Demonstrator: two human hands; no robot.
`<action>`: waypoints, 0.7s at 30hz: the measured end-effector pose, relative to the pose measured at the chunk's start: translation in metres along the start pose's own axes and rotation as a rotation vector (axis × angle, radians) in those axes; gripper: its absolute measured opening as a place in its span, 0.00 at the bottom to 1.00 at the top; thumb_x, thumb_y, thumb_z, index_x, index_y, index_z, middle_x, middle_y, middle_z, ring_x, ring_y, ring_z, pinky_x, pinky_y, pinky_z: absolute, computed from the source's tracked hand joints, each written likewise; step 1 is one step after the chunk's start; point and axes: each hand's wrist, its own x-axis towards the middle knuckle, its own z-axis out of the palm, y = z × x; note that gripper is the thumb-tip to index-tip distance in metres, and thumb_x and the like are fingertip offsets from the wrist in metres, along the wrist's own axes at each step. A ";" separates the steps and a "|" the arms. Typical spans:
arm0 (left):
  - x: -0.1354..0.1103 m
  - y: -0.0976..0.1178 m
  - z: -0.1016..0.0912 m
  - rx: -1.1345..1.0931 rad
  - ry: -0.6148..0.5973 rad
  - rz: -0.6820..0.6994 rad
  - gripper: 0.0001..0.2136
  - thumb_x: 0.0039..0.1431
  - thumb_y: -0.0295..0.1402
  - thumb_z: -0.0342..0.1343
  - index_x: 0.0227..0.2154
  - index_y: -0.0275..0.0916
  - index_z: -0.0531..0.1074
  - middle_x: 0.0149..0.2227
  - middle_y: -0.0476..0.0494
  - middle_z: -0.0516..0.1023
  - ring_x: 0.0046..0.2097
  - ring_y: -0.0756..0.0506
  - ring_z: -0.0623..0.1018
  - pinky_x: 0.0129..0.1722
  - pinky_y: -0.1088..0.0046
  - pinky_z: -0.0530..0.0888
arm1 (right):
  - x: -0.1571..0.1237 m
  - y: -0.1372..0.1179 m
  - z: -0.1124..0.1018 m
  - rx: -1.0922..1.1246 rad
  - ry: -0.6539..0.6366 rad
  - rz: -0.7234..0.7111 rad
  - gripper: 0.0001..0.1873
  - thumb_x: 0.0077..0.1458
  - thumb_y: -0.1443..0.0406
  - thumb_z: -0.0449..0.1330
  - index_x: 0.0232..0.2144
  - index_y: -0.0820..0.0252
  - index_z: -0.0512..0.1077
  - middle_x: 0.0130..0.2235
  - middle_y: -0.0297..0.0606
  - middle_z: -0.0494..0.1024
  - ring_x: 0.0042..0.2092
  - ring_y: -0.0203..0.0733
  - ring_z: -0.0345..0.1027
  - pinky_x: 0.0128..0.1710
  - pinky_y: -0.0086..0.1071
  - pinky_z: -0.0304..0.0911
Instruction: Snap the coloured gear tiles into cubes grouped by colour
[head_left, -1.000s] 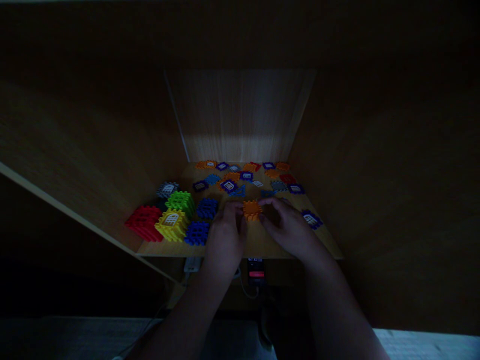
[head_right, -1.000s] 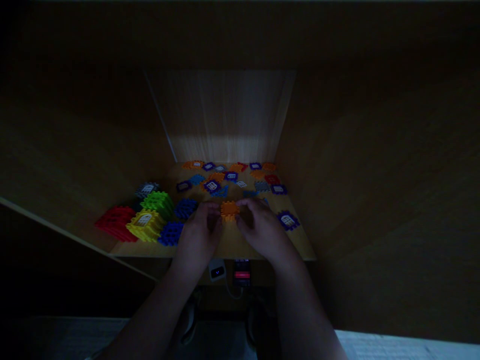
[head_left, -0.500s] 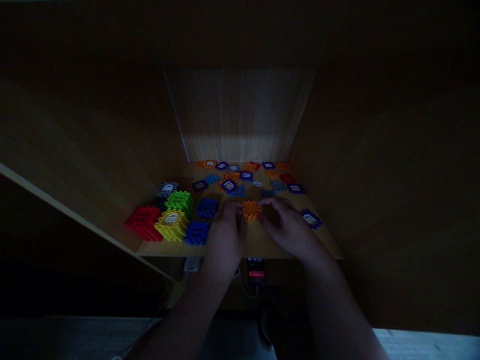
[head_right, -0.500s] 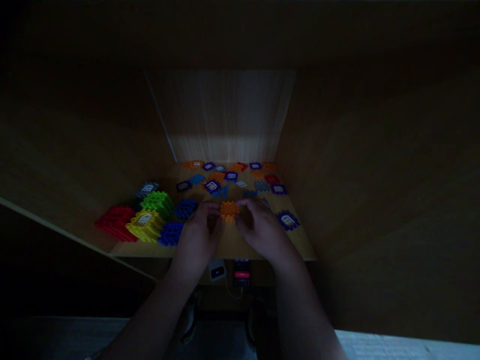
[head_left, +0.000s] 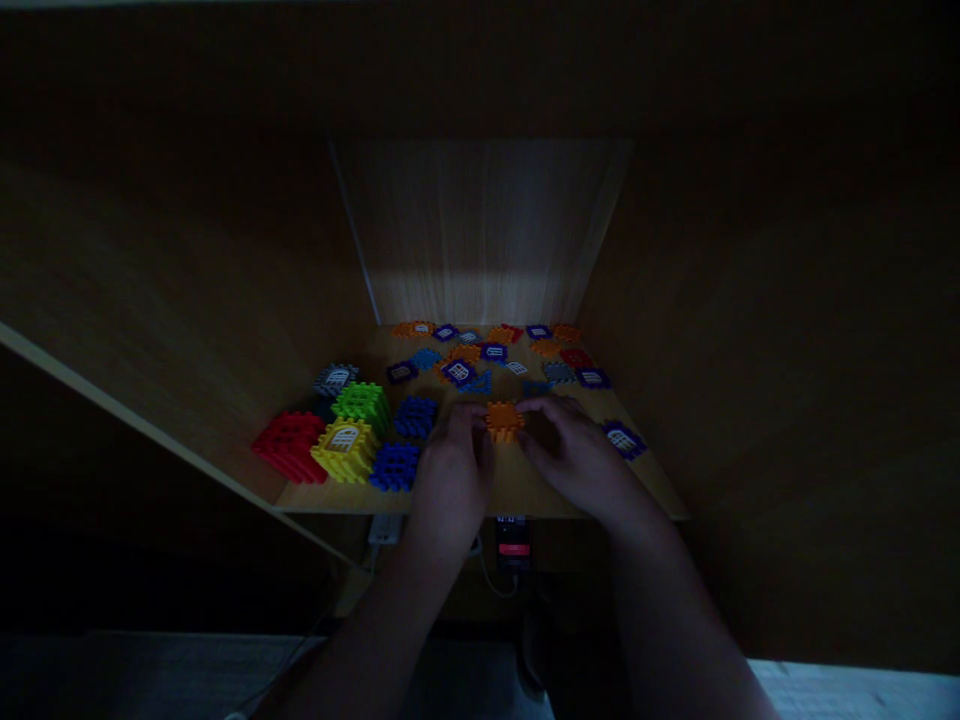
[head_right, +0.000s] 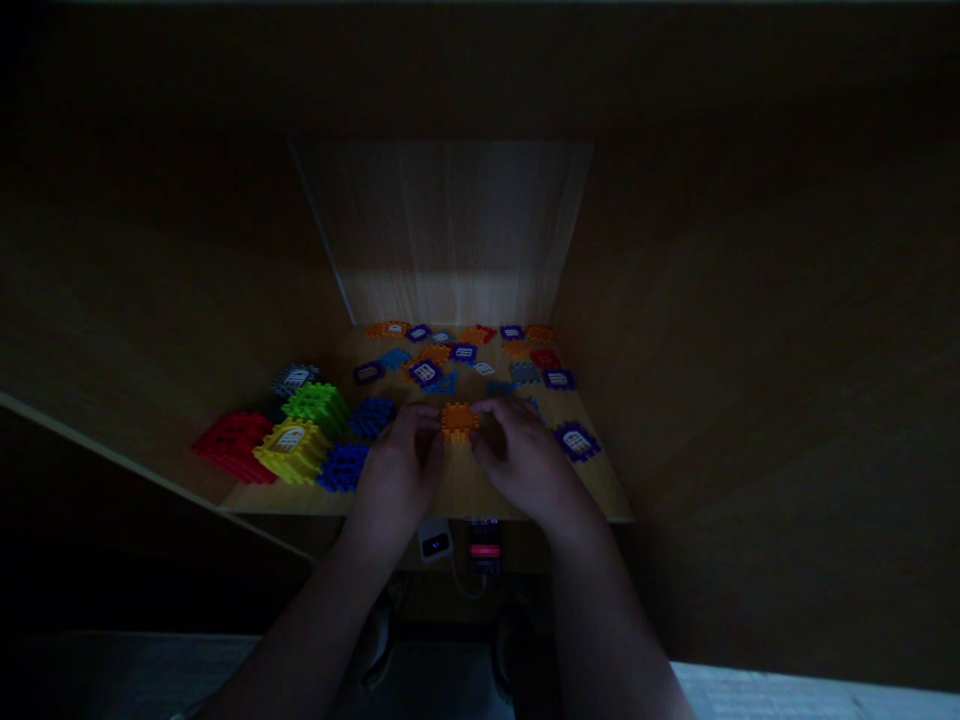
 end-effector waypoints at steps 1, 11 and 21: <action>0.000 0.000 0.000 -0.001 0.004 0.003 0.12 0.67 0.20 0.57 0.48 0.42 0.70 0.45 0.41 0.85 0.47 0.39 0.85 0.46 0.59 0.82 | 0.000 0.000 0.000 0.000 0.002 0.003 0.14 0.66 0.64 0.63 0.53 0.49 0.74 0.54 0.41 0.81 0.58 0.53 0.74 0.60 0.50 0.69; -0.002 0.003 -0.003 -0.029 0.056 0.025 0.14 0.64 0.20 0.58 0.49 0.41 0.71 0.45 0.41 0.83 0.49 0.39 0.84 0.50 0.61 0.80 | 0.002 -0.001 -0.001 -0.030 0.041 0.019 0.10 0.70 0.59 0.62 0.52 0.52 0.75 0.52 0.42 0.83 0.57 0.54 0.74 0.60 0.49 0.68; -0.020 0.008 -0.006 0.070 0.085 0.302 0.15 0.73 0.31 0.54 0.27 0.43 0.66 0.25 0.50 0.74 0.30 0.46 0.77 0.32 0.67 0.68 | 0.023 -0.022 -0.011 -0.163 0.105 0.051 0.09 0.72 0.59 0.57 0.46 0.53 0.77 0.49 0.44 0.85 0.52 0.55 0.79 0.56 0.48 0.71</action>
